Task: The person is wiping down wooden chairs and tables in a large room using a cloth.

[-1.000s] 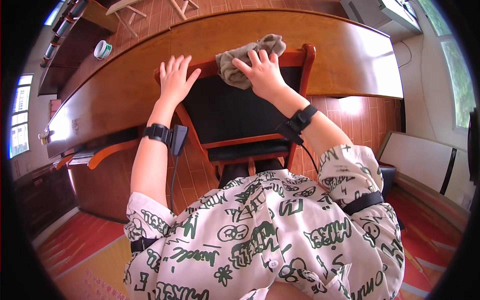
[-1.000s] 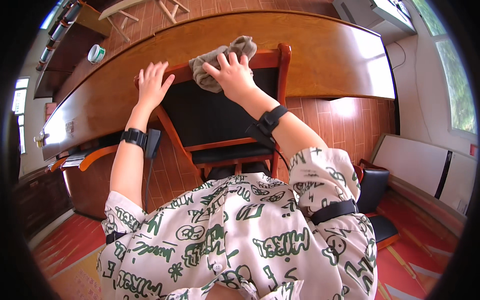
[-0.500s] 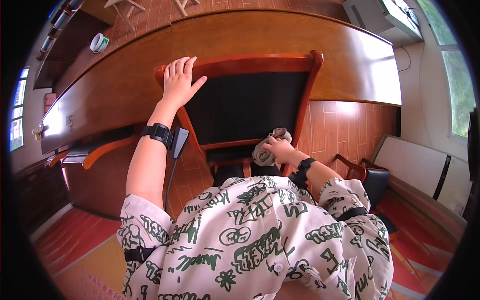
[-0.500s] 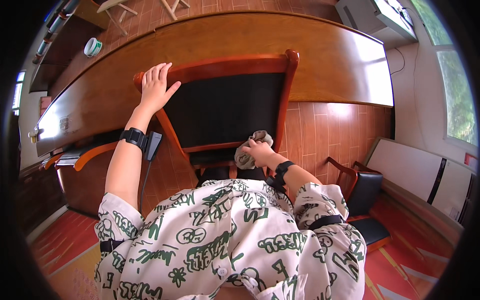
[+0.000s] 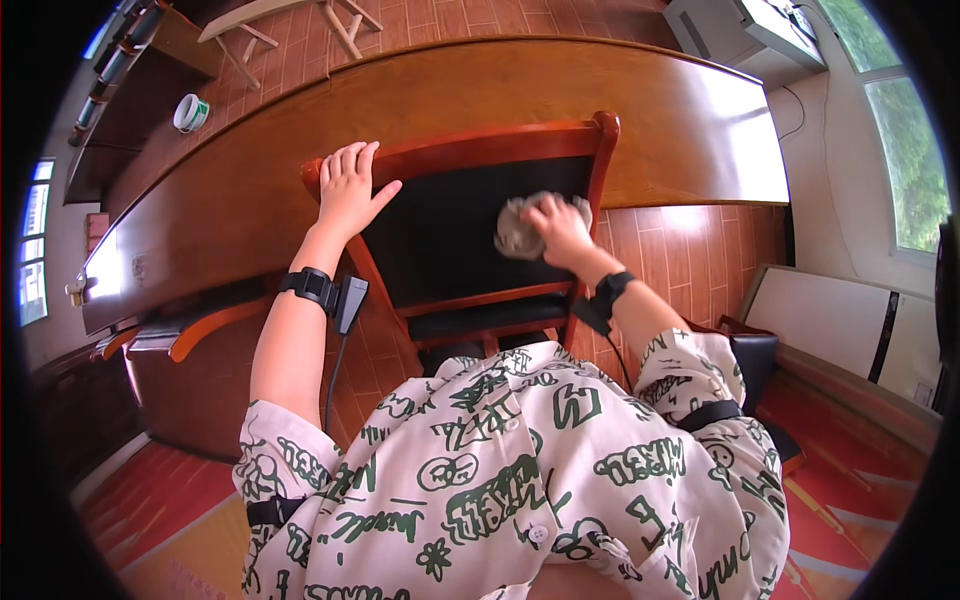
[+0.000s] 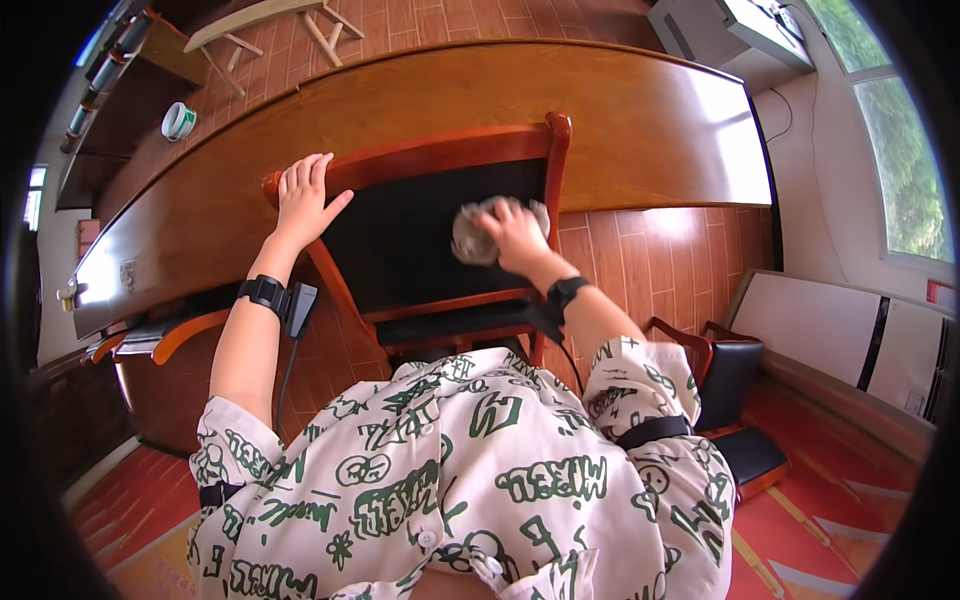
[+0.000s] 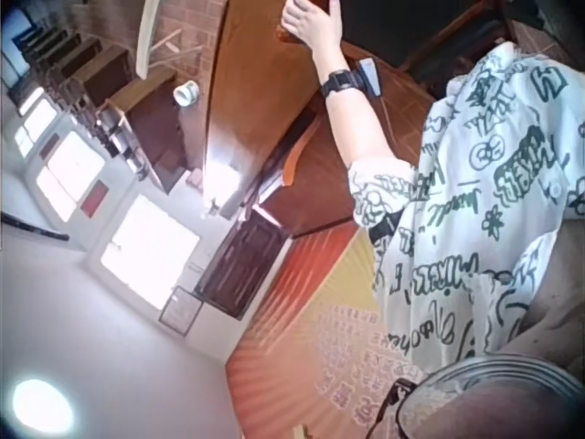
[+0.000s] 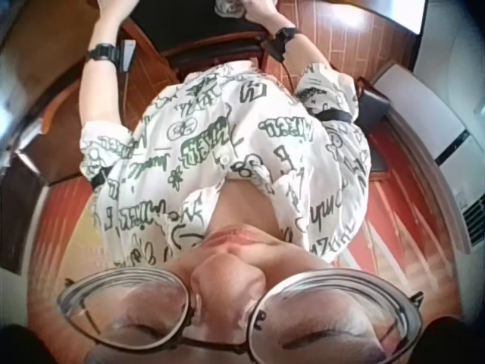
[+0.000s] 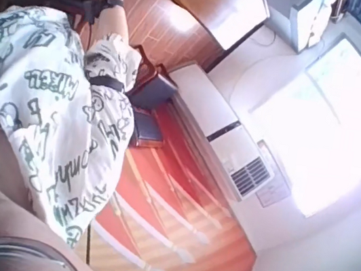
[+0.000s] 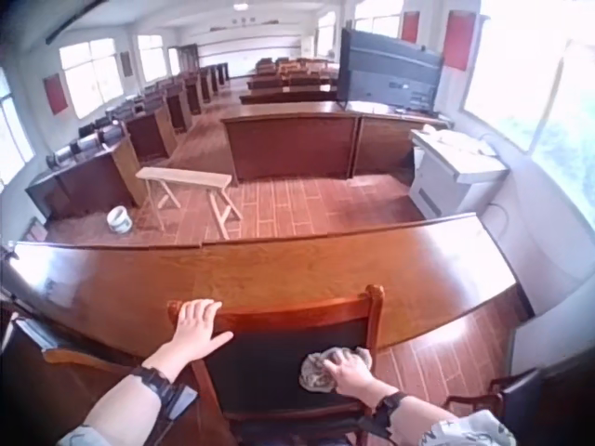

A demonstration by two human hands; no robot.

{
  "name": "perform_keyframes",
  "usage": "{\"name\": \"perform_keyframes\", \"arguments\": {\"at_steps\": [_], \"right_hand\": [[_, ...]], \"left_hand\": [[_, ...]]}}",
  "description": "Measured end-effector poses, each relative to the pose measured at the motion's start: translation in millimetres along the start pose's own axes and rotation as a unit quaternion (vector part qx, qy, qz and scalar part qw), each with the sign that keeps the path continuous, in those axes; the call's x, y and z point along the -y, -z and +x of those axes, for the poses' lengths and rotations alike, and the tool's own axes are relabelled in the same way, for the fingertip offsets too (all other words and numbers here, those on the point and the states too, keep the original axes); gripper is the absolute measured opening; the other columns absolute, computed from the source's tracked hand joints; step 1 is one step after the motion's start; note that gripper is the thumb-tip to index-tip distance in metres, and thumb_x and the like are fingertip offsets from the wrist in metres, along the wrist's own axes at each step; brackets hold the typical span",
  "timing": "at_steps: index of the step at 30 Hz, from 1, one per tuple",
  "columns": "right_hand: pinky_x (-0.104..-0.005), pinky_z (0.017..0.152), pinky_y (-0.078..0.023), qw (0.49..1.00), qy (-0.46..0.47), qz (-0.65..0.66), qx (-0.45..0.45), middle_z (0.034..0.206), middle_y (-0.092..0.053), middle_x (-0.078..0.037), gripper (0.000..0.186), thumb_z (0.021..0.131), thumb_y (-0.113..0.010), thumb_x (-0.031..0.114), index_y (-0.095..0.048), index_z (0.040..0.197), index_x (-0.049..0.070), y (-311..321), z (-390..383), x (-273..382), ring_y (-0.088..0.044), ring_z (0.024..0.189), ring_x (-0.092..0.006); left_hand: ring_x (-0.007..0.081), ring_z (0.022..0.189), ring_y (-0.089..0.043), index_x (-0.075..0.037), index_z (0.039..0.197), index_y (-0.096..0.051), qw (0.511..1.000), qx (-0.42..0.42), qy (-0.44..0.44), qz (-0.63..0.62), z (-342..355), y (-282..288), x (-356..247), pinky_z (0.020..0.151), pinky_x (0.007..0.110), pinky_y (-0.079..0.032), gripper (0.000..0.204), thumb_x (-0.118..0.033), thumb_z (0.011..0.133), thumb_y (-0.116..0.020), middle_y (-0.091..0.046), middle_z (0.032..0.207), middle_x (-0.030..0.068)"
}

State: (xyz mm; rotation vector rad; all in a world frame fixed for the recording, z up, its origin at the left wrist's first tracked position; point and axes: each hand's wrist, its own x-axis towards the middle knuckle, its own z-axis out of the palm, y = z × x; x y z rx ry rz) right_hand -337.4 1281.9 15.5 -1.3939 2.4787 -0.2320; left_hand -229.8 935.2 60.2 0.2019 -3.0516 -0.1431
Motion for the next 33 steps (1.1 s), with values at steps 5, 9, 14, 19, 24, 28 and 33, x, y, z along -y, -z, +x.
{"name": "perform_keyframes", "arguments": {"at_steps": [5,9,14,19,24,28,33], "right_hand": [[-0.0414,0.088,-0.043,0.987,0.018,0.024,0.159,0.108,-0.046,-0.01,0.062,0.057,-0.068,0.003,-0.049,0.113,0.024,-58.6,-85.1,19.8,-0.051,0.106,-0.0309],[-0.0421,0.086,-0.044,0.974,0.042,0.048,0.217,0.106,-0.046,-0.009,0.06,0.057,-0.067,0.002,-0.052,0.111,0.023,-36.6,-87.0,15.2,-0.051,0.105,-0.0299],[-0.0423,0.078,-0.044,0.985,0.008,0.129,-0.114,0.093,-0.049,-0.012,0.051,0.052,-0.061,-0.005,-0.058,0.099,0.016,53.1,-24.9,-8.7,-0.05,0.097,-0.0345],[-0.0405,0.077,-0.046,0.953,-0.054,0.155,-0.257,0.096,-0.047,-0.011,0.056,0.054,-0.063,-0.004,-0.056,0.105,0.018,99.9,37.0,-14.6,-0.05,0.095,-0.0342],[-0.0384,0.083,-0.043,0.994,0.104,0.004,-0.024,0.097,-0.048,-0.008,0.043,0.063,-0.063,0.006,-0.055,0.102,0.023,-25.4,-23.3,-4.5,-0.052,0.098,-0.0285],[-0.0372,0.086,-0.041,0.981,0.153,-0.027,0.115,0.102,-0.05,-0.007,0.037,0.07,-0.061,0.013,-0.055,0.105,0.025,-69.6,-87.1,6.9,-0.052,0.103,-0.025],[-0.0356,0.088,-0.041,0.949,0.191,-0.04,0.246,0.101,-0.05,-0.008,0.028,0.073,-0.06,0.016,-0.061,0.1,0.023,-122.6,-136.7,8.1,-0.053,0.103,-0.0251]], "left_hand": [[0.0304,0.122,-0.035,-0.007,0.131,-0.038,1.0,0.001,0.003,-0.006,-0.9,0.5,-3.6,0.103,0.046,-0.025,0.064,-0.047,0.085,-0.056,-0.04,0.129,0.0125],[0.0301,0.122,-0.035,-0.007,0.131,-0.037,1.0,0.007,0.007,-0.016,0.8,4.0,-5.6,0.103,0.046,-0.025,0.064,-0.047,0.085,-0.056,-0.04,0.129,0.0123],[0.0293,0.122,-0.035,-0.007,0.131,-0.037,1.0,-0.011,-0.001,-0.009,-0.4,-2.4,-3.1,0.104,0.046,-0.024,0.063,-0.048,0.085,-0.055,-0.04,0.129,0.0116],[0.0289,0.12,-0.037,-0.007,0.129,-0.04,0.999,-0.029,-0.008,-0.013,-1.0,-1.4,-3.4,0.102,0.046,-0.026,0.064,-0.049,0.084,-0.057,-0.042,0.127,0.0112],[0.0297,0.122,-0.036,-0.008,0.132,-0.036,1.0,-0.017,-0.009,0.0,-1.0,-5.8,-5.7,0.103,0.046,-0.025,0.062,-0.047,0.087,-0.053,-0.04,0.13,0.0119],[0.0293,0.123,-0.035,-0.008,0.132,-0.037,1.0,-0.015,-0.001,0.007,-2.6,1.9,-4.3,0.103,0.046,-0.025,0.062,-0.047,0.087,-0.053,-0.04,0.13,0.0116],[0.0296,0.123,-0.035,-0.008,0.132,-0.037,1.0,-0.003,0.01,-0.002,4.3,3.1,-6.0,0.104,0.046,-0.025,0.062,-0.047,0.086,-0.054,-0.041,0.13,0.0117]]}}
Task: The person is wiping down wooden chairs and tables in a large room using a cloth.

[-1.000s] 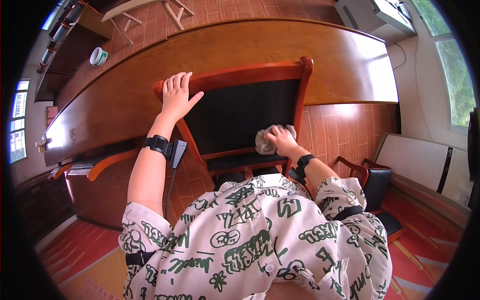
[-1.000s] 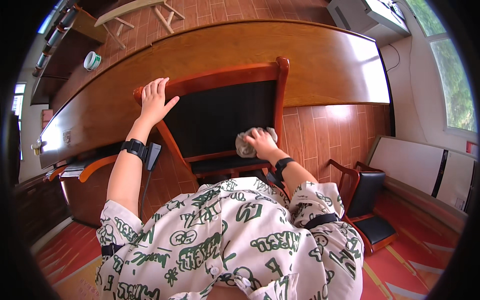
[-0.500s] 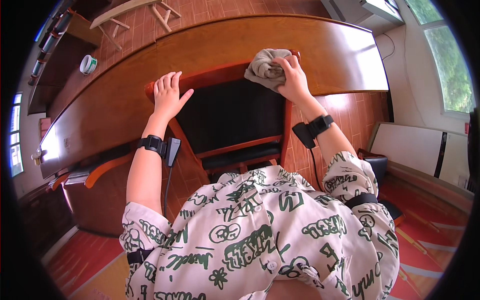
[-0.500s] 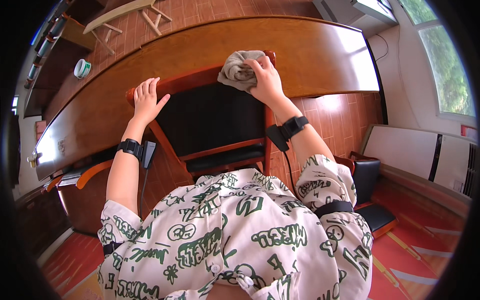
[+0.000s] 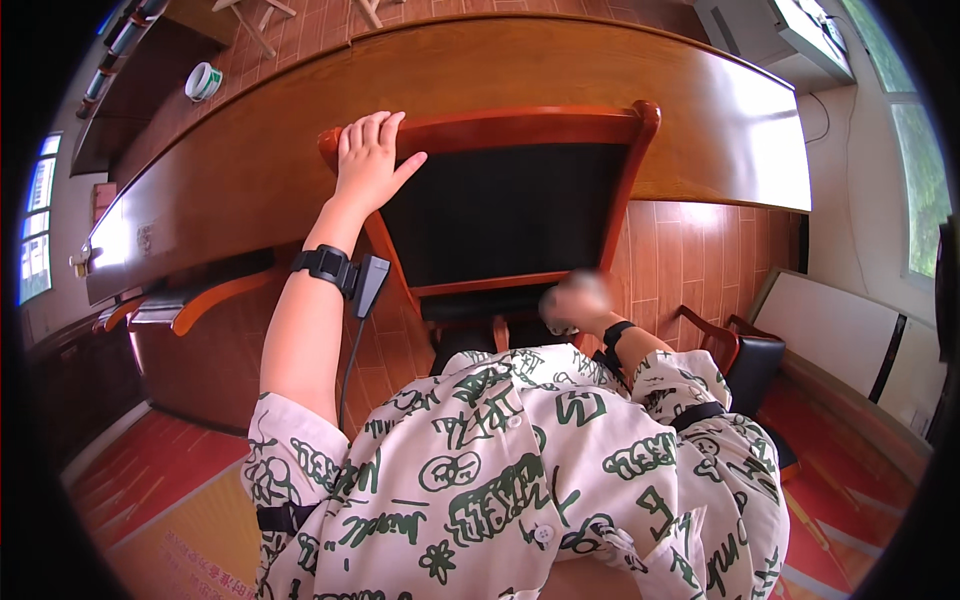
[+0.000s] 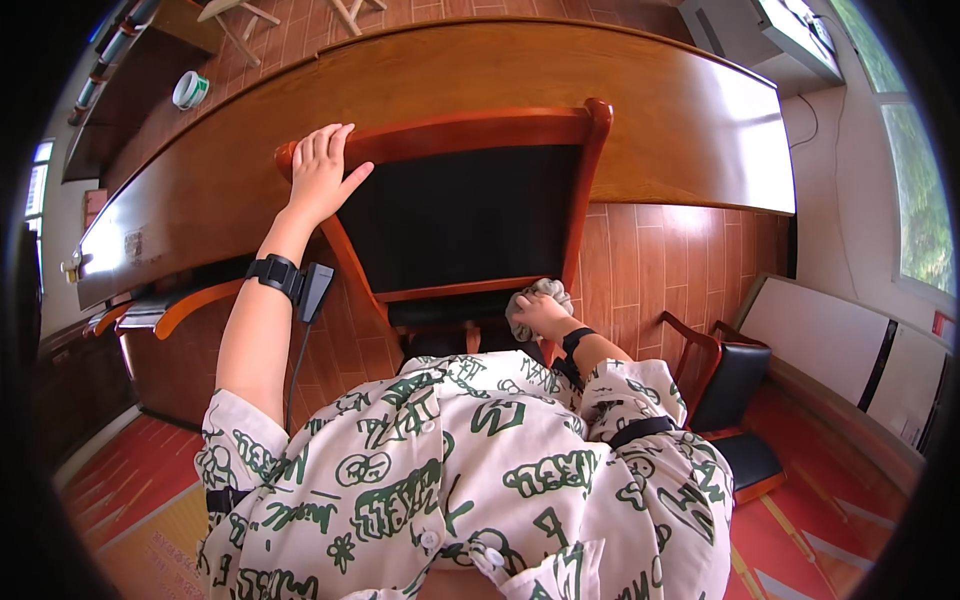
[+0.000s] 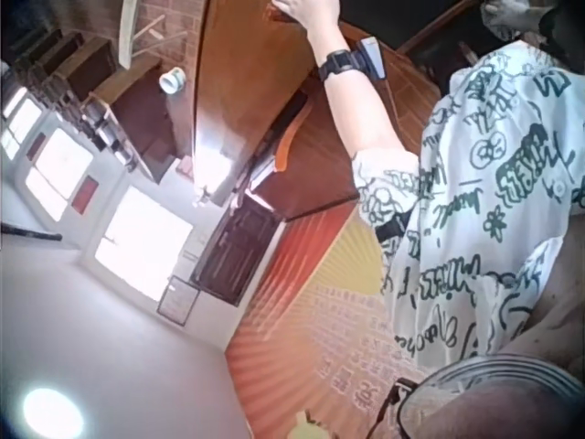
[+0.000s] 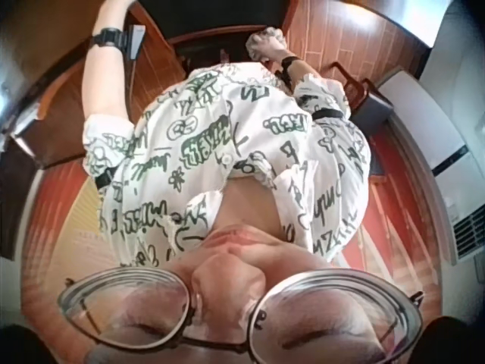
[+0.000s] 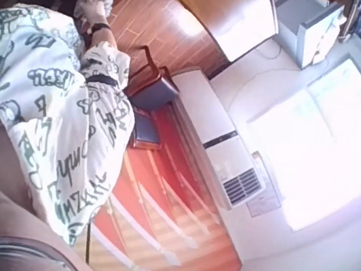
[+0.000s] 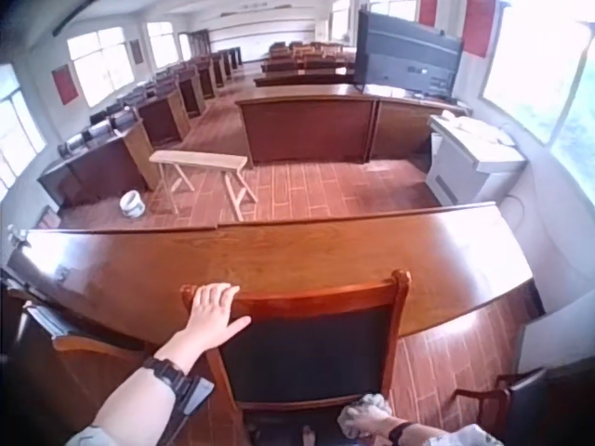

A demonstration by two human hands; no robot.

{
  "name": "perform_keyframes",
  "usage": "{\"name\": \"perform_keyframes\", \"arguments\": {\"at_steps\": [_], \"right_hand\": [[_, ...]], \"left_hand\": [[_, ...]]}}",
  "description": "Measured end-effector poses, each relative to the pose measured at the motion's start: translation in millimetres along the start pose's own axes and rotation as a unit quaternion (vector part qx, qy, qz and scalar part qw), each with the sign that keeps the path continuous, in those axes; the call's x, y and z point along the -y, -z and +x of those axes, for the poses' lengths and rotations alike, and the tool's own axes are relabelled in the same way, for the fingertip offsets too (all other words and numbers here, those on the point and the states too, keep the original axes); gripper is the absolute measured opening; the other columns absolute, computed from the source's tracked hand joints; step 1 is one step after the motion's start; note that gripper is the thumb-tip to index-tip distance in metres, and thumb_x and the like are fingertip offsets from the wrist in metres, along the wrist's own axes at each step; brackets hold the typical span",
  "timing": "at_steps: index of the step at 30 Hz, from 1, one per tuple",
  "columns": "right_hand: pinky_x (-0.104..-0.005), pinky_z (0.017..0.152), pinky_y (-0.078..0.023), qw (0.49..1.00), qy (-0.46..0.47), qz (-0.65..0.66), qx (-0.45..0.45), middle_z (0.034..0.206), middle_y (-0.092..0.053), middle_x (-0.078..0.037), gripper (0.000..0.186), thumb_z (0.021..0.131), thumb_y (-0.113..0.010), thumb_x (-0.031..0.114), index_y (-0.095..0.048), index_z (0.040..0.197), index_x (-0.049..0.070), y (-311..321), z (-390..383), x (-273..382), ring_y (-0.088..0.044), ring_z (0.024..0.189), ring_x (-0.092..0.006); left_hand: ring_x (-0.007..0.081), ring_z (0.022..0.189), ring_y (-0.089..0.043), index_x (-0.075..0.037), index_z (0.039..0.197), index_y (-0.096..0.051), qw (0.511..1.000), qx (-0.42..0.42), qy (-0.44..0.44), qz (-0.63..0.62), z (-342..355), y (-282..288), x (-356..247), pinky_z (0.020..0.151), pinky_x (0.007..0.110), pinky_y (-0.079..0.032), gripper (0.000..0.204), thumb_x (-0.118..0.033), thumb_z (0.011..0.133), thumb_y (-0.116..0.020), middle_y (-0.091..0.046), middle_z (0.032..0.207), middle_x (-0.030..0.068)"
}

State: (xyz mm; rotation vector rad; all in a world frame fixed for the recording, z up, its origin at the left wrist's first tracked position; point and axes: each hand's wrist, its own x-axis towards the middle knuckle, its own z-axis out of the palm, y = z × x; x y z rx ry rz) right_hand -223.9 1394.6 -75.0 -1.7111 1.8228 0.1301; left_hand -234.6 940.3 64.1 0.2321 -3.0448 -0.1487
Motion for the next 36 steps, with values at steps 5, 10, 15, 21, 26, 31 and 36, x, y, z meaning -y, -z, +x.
{"name": "perform_keyframes", "arguments": {"at_steps": [5,10,15,21,26,31,36], "right_hand": [[-0.0376,0.086,-0.041,0.995,-0.018,0.03,-0.088,0.106,-0.048,-0.006,0.052,0.064,-0.065,0.008,-0.056,0.113,0.025,84.3,20.4,16.1,-0.048,0.106,-0.0251],[-0.037,0.08,-0.044,0.979,-0.073,0.074,-0.174,0.102,-0.048,-0.008,0.047,0.068,-0.062,0.006,-0.056,0.109,0.026,117.2,86.9,23.0,-0.051,0.099,-0.0264],[-0.0361,0.081,-0.046,0.999,-0.001,-0.019,-0.046,0.106,-0.049,-0.009,0.048,0.071,-0.064,0.011,-0.054,0.114,0.029,92.5,62.7,16.4,-0.053,0.102,-0.0256],[-0.0364,0.081,-0.048,0.993,-0.067,0.059,0.072,0.112,-0.048,-0.011,0.058,0.063,-0.068,0.007,-0.056,0.116,0.026,107.2,36.6,2.0,-0.055,0.101,-0.0294],[-0.0384,0.081,-0.048,0.957,-0.176,0.182,0.141,0.11,-0.048,-0.011,0.06,0.057,-0.06,-0.002,-0.06,0.111,0.022,125.7,-8.0,-29.1,-0.054,0.101,-0.0308],[-0.0417,0.082,-0.042,0.929,-0.22,0.063,-0.292,0.099,-0.046,-0.009,0.057,0.053,-0.064,0.0,-0.06,0.107,0.019,198.9,-34.8,-48.4,-0.05,0.098,-0.0308],[-0.042,0.082,-0.04,0.876,-0.218,-0.082,-0.422,0.098,-0.046,-0.008,0.058,0.055,-0.063,0.0,-0.061,0.109,0.019,277.9,-5.7,-79.2,-0.049,0.098,-0.0283]], "left_hand": [[0.0298,0.122,-0.036,-0.009,0.132,-0.038,1.0,-0.013,-0.002,-0.012,-9.7,-3.0,-1.1,0.104,0.046,-0.025,0.062,-0.047,0.086,-0.055,-0.041,0.129,0.0113],[0.0296,0.123,-0.036,-0.009,0.132,-0.039,0.999,-0.036,-0.007,-0.006,-4.9,-6.2,-3.9,0.104,0.046,-0.025,0.063,-0.048,0.085,-0.055,-0.041,0.129,0.0112],[0.0301,0.122,-0.036,-0.009,0.131,-0.04,0.999,-0.024,0.007,-0.022,-6.2,-6.6,-3.4,0.104,0.046,-0.025,0.063,-0.049,0.085,-0.054,-0.042,0.129,0.0111],[0.0301,0.121,-0.037,-0.008,0.131,-0.041,0.999,-0.032,0.004,-0.042,1.2,-3.8,-2.1,0.104,0.047,-0.026,0.063,-0.05,0.086,-0.053,-0.043,0.128,0.0122],[0.0302,0.122,-0.037,-0.007,0.131,-0.04,0.998,-0.036,0.004,-0.044,0.8,-8.4,-7.3,0.105,0.048,-0.025,0.064,-0.05,0.085,-0.053,-0.042,0.129,0.0131],[0.0314,0.125,-0.035,-0.005,0.131,-0.041,0.998,0.022,0.015,-0.062,-0.5,-1.0,-3.9,0.108,0.049,-0.021,0.066,-0.051,0.086,-0.052,-0.042,0.129,0.0142],[0.0326,0.132,-0.029,-0.008,0.134,-0.039,0.998,-0.049,0.026,-0.02,0.0,32.9,24.4,0.11,0.051,-0.015,0.056,-0.047,0.094,-0.04,-0.043,0.134,0.0164]]}}
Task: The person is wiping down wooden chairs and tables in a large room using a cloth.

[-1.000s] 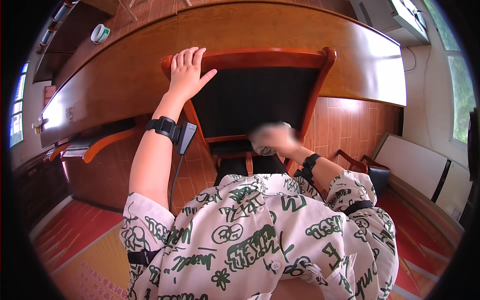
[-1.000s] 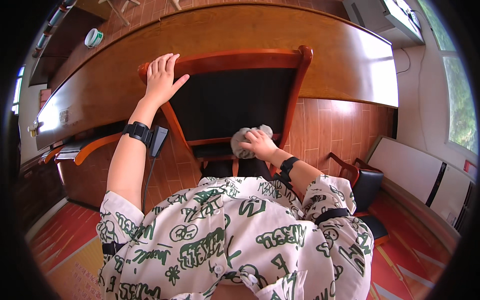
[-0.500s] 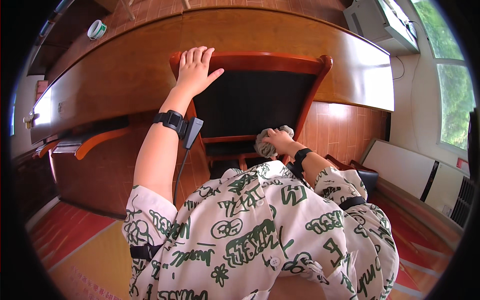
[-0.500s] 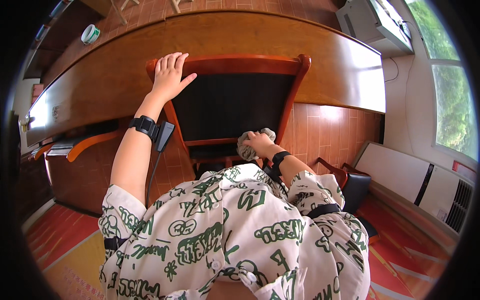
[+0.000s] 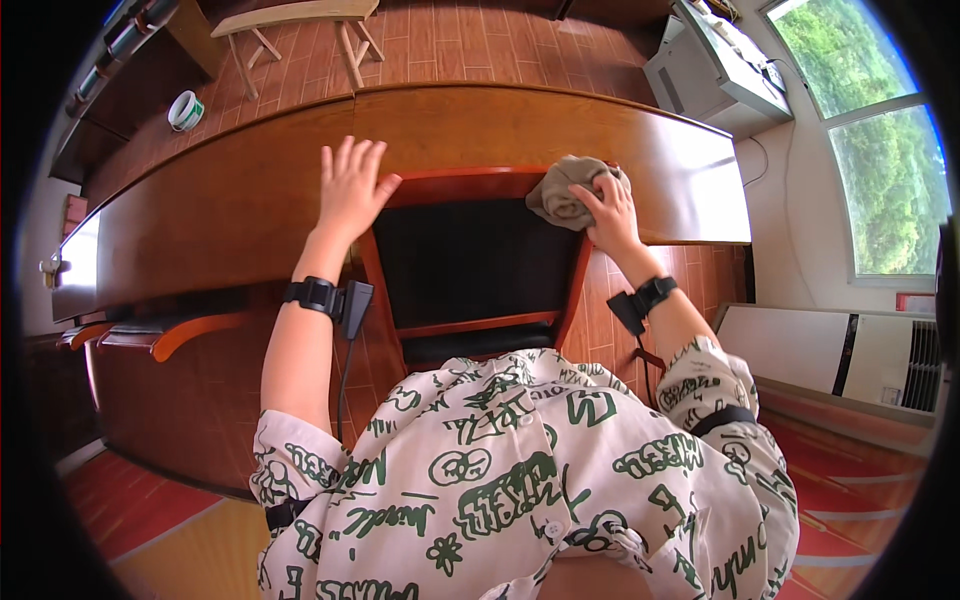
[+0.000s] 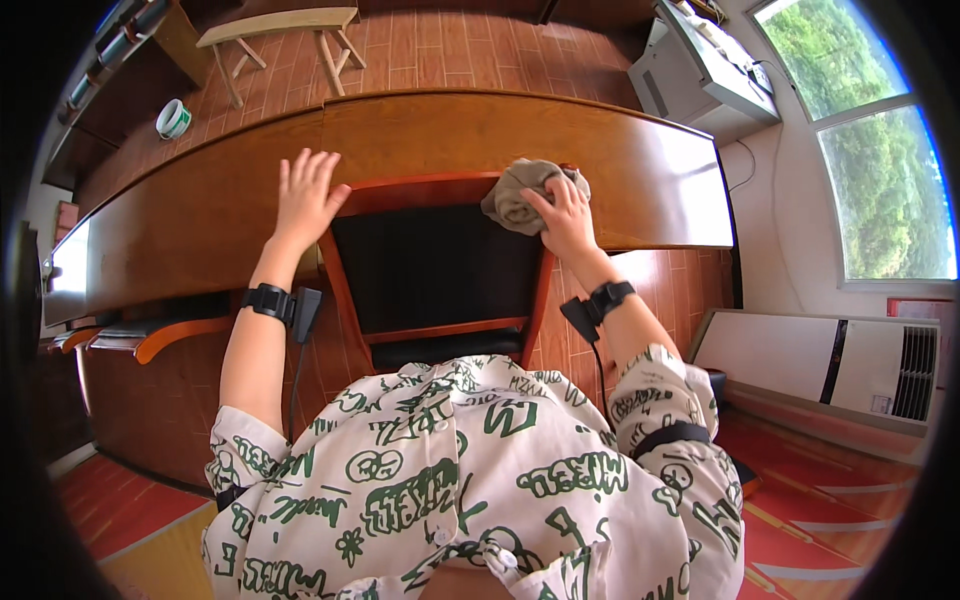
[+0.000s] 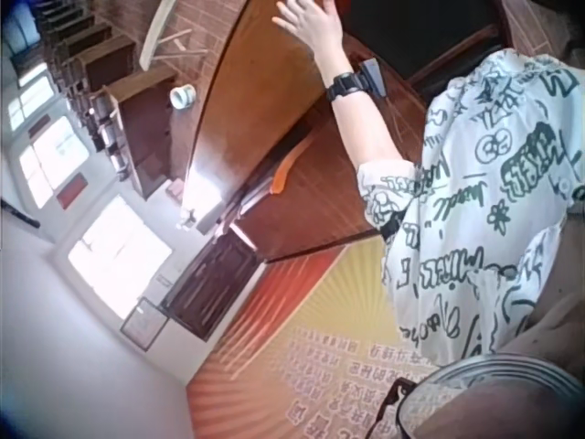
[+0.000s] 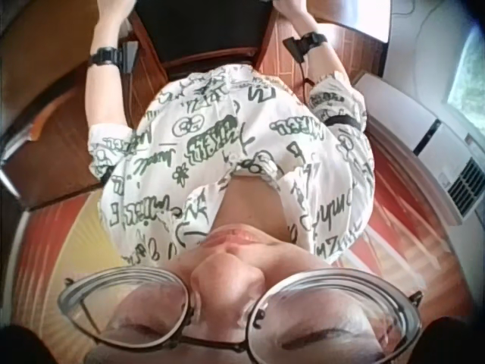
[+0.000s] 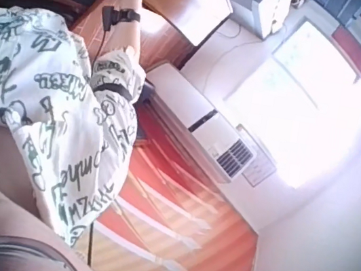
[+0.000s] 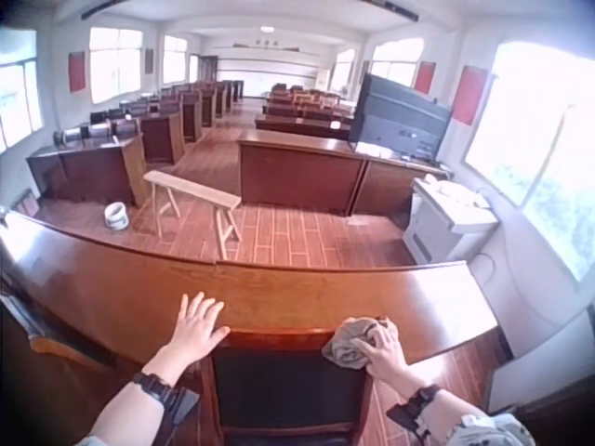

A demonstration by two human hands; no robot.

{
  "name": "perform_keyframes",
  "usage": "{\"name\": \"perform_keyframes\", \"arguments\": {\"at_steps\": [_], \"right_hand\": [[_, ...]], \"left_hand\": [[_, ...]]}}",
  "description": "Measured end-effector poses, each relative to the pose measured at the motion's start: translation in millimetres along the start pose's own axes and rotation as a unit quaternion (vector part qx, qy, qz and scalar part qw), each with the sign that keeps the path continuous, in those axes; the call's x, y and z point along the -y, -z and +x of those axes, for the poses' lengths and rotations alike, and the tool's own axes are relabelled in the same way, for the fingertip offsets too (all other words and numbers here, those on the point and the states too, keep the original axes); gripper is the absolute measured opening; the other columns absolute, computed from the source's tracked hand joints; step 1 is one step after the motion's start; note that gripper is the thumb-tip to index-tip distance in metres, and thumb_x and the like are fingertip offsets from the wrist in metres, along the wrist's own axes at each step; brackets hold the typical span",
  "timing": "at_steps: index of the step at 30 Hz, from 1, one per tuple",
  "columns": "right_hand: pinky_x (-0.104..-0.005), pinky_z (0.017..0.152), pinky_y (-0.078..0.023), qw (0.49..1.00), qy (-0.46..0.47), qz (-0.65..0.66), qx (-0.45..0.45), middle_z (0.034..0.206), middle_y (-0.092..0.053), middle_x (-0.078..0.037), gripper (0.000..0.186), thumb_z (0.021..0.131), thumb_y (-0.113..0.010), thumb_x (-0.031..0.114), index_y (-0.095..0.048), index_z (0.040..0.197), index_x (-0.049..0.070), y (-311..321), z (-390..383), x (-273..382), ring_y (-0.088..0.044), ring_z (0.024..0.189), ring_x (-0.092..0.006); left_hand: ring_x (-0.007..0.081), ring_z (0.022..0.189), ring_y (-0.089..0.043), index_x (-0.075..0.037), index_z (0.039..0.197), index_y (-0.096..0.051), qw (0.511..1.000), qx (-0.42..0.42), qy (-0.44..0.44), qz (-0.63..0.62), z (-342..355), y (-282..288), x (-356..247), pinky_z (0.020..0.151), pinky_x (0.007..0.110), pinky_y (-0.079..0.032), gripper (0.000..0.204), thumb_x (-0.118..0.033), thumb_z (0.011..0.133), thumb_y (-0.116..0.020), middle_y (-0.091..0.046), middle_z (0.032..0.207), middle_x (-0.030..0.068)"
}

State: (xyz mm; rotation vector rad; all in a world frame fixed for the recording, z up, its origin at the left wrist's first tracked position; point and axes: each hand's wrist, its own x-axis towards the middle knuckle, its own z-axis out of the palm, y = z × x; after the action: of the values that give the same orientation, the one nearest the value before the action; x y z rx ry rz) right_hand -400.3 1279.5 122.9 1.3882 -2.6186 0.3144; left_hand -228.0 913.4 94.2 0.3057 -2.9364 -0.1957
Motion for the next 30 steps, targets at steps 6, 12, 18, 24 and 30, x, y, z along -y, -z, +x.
{"name": "perform_keyframes", "arguments": {"at_steps": [6,12,18,24,30], "right_hand": [[-0.0412,0.087,-0.041,0.974,0.211,0.036,0.078,0.105,-0.048,-0.007,0.054,0.061,-0.067,0.007,-0.058,0.113,0.02,-29.5,77.3,91.1,-0.047,0.105,-0.0283],[-0.0398,0.084,-0.043,0.962,0.247,0.054,0.1,0.107,-0.049,-0.008,0.048,0.063,-0.073,0.018,-0.057,0.109,0.02,-69.6,143.0,220.7,-0.051,0.103,-0.0276],[-0.0389,0.081,-0.046,0.964,0.203,0.054,0.161,0.108,-0.048,-0.009,0.049,0.063,-0.074,0.02,-0.057,0.109,0.024,-57.0,100.1,147.8,-0.053,0.102,-0.0277],[-0.0401,0.085,-0.044,0.985,0.029,0.025,0.171,0.108,-0.047,-0.009,0.051,0.062,-0.071,0.011,-0.059,0.111,0.021,-27.6,-1.3,17.6,-0.051,0.105,-0.0292],[-0.0421,0.087,-0.042,0.97,-0.027,0.057,0.233,0.112,-0.045,-0.012,0.063,0.056,-0.067,0.001,-0.056,0.115,0.019,-16.9,-83.5,4.1,-0.048,0.109,-0.0328]], "left_hand": [[0.0346,0.124,-0.04,-0.004,0.129,-0.044,0.927,-0.096,0.24,-0.272,-78.0,-10.3,71.5,0.104,0.041,-0.03,0.047,-0.038,0.097,-0.037,-0.048,0.129,0.0178],[0.0354,0.124,-0.039,-0.004,0.128,-0.045,0.94,0.005,0.265,-0.215,-188.5,-34.7,57.6,0.104,0.043,-0.03,0.041,-0.03,0.098,-0.038,-0.046,0.13,0.0195],[0.0346,0.118,-0.043,-0.003,0.121,-0.05,0.919,0.081,0.316,-0.223,-320.0,-35.5,60.0,0.101,0.043,-0.033,0.034,-0.026,0.098,-0.038,-0.051,0.123,0.0178],[0.0356,0.111,-0.049,0.0,0.112,-0.055,0.854,0.165,0.435,-0.233,-419.0,-34.1,53.3,0.096,0.041,-0.038,0.043,-0.036,0.097,-0.037,-0.055,0.116,0.0209],[0.0279,0.094,-0.059,0.0,0.106,-0.056,0.817,0.222,0.448,-0.288,-444.3,-23.0,18.3,0.084,0.035,-0.045,0.042,-0.038,0.096,-0.042,-0.062,0.099,0.0182]]}}
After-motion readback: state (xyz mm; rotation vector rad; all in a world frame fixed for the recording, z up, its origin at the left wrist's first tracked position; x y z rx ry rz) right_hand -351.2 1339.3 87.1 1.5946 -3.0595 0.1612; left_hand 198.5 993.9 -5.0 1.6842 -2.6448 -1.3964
